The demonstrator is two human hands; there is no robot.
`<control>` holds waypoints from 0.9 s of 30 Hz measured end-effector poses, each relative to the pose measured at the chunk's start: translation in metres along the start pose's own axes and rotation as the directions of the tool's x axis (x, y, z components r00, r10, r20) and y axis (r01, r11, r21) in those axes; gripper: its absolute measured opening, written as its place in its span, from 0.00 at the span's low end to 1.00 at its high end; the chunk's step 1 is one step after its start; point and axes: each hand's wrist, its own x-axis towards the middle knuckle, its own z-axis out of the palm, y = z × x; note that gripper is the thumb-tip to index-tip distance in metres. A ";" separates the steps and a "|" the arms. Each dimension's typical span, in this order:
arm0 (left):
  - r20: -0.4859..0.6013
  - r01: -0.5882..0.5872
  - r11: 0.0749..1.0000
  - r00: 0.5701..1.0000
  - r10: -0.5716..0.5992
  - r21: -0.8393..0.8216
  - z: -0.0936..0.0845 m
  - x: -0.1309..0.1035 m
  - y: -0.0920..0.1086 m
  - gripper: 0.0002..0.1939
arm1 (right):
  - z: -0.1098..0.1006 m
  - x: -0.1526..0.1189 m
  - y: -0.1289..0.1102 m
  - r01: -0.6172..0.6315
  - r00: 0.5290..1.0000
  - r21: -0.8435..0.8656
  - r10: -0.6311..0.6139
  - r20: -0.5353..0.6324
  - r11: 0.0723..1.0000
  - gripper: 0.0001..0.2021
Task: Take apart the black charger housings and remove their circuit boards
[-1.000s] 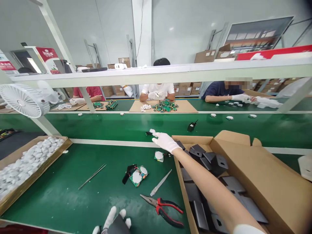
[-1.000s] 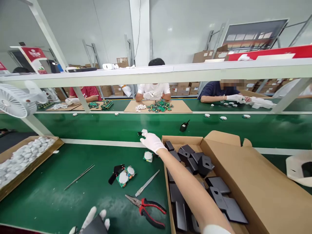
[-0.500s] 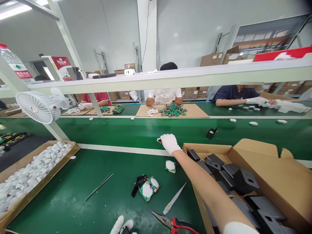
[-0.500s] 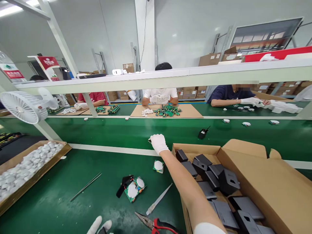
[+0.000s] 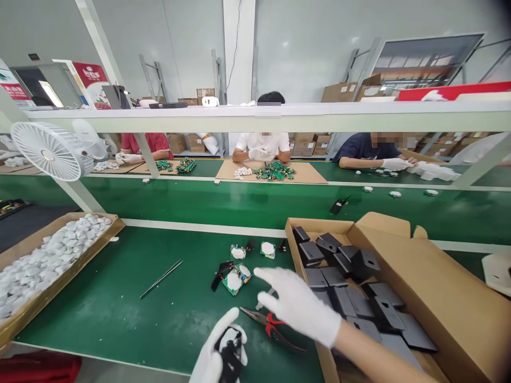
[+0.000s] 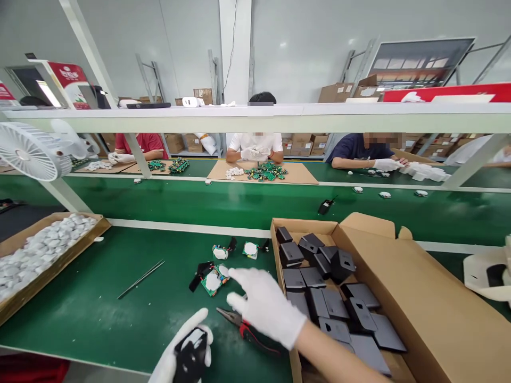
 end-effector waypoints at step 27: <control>-0.237 0.065 0.712 0.961 0.145 0.700 -0.020 -0.034 0.011 0.38 | 0.051 -0.077 -0.035 -0.393 0.920 -0.053 0.393 -0.002 0.918 0.10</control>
